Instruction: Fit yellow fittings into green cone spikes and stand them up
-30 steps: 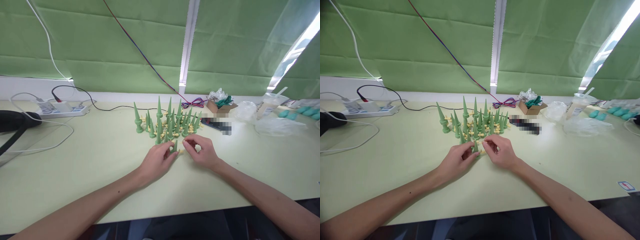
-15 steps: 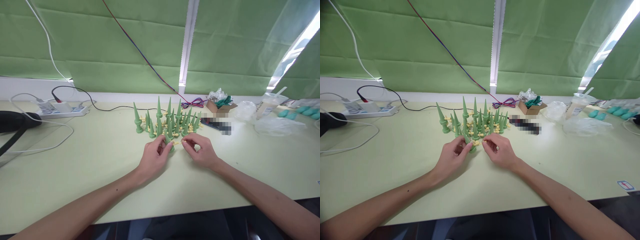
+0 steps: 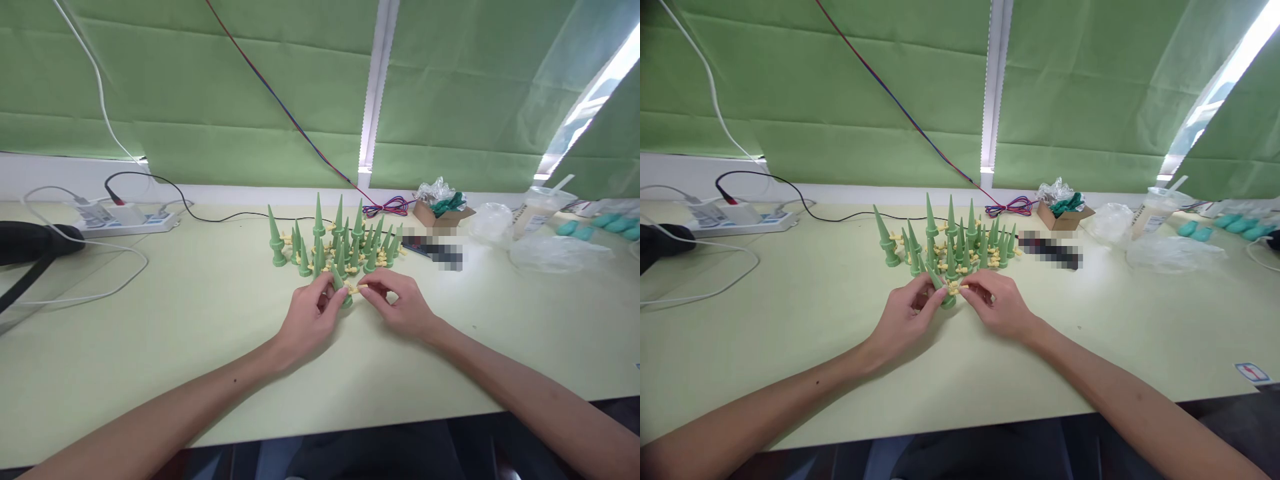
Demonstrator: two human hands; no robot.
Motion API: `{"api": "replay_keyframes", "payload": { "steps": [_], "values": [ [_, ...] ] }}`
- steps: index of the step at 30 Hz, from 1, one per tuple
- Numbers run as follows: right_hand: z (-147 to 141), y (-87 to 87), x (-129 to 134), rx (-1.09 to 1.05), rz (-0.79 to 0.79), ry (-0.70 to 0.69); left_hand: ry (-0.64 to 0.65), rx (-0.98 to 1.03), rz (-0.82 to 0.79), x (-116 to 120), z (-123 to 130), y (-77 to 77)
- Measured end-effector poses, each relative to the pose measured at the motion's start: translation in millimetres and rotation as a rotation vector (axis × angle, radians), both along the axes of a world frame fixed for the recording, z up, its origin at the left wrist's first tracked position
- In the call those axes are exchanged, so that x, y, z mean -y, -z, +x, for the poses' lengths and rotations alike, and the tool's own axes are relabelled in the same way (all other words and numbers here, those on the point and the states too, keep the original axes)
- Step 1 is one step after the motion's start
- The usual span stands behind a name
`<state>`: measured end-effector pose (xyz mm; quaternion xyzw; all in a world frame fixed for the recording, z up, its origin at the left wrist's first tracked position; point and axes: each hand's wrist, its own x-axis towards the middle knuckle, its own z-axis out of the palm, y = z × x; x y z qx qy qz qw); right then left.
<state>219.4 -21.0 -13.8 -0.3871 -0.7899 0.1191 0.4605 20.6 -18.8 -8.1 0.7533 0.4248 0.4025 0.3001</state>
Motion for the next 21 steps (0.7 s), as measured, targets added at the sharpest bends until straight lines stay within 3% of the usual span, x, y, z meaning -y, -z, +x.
{"api": "replay_keyframes", "payload": {
  "steps": [8, 21],
  "values": [
    [-0.1, 2.0, -2.1, 0.039, -0.004, -0.046, 0.037, -0.036, 0.002, -1.1, -1.3, 4.2],
    [1.4, 9.6, -7.3, 0.127, -0.101, -0.002, 0.081, -0.067, 0.037, 1.3, -1.1, 5.3]
  ]
}}
